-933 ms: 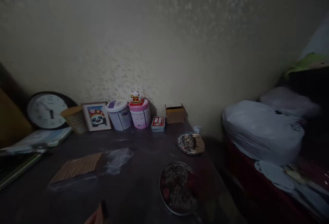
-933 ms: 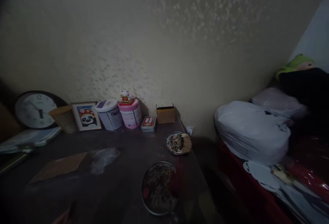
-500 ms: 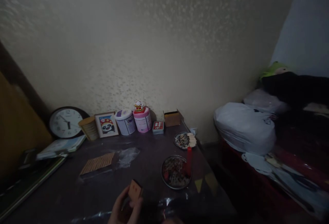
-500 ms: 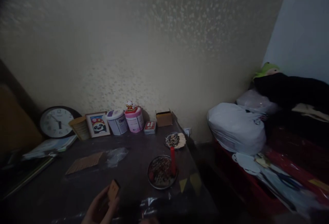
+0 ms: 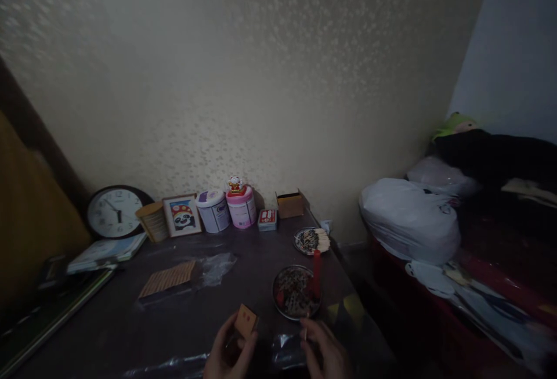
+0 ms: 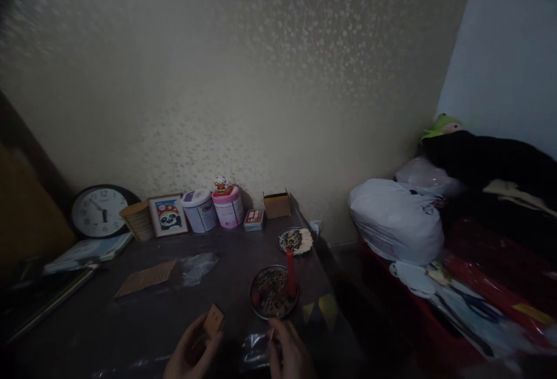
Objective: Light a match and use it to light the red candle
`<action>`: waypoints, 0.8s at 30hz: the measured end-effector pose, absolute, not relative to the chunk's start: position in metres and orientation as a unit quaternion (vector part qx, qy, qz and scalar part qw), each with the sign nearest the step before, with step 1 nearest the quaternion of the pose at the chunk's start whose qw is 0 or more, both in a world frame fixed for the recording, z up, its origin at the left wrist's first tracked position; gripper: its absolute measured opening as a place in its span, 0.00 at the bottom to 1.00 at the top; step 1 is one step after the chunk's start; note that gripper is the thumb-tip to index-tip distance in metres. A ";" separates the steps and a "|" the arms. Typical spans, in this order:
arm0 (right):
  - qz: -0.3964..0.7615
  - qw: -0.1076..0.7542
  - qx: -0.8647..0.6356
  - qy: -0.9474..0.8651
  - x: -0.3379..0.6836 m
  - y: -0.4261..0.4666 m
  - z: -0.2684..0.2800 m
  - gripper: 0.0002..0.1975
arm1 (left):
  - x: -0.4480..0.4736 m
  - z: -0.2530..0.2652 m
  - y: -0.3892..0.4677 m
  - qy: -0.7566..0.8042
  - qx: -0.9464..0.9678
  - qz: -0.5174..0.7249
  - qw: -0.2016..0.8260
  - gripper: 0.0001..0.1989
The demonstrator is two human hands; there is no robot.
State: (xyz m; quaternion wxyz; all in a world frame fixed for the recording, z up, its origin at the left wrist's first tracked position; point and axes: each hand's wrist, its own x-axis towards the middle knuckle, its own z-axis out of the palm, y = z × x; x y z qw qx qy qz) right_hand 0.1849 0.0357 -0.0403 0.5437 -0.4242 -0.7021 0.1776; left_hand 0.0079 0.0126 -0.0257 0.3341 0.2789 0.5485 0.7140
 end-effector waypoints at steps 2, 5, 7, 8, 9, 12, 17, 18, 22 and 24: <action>0.188 0.551 -0.436 -0.686 0.186 0.037 -0.037 0.13 | 0.010 -0.023 0.011 0.547 0.287 0.709 0.340 0.32; 0.218 0.560 -0.441 -0.667 0.186 0.035 -0.030 0.19 | 0.011 -0.018 0.009 0.550 0.287 0.701 0.352 0.31; 0.248 0.562 -0.440 -0.655 0.186 0.032 -0.024 0.20 | 0.011 -0.014 0.007 0.547 0.277 0.701 0.364 0.30; 0.264 0.560 -0.441 -0.649 0.186 0.031 -0.021 0.20 | 0.011 -0.013 0.006 0.542 0.274 0.701 0.375 0.28; 0.280 0.557 -0.443 -0.644 0.186 0.030 -0.017 0.21 | 0.010 -0.011 0.005 0.532 0.273 0.699 0.392 0.27; 0.306 0.543 -0.447 -0.641 0.188 0.027 -0.006 0.22 | 0.006 -0.010 0.003 0.472 0.277 0.683 0.484 0.24; 0.227 0.550 -0.451 -0.665 0.193 0.029 0.006 0.18 | 0.001 -0.013 0.003 0.376 0.276 0.654 0.596 0.19; 0.212 0.550 -0.448 -0.672 0.194 0.030 0.007 0.18 | 0.001 -0.013 0.003 0.359 0.281 0.650 0.607 0.19; 0.210 0.554 -0.438 -0.676 0.194 0.030 0.009 0.15 | 0.005 -0.012 0.003 0.324 0.299 0.625 0.644 0.21; 0.226 0.564 -0.436 -0.664 0.192 0.029 0.009 0.14 | 0.008 -0.012 0.002 0.333 0.292 0.617 0.650 0.21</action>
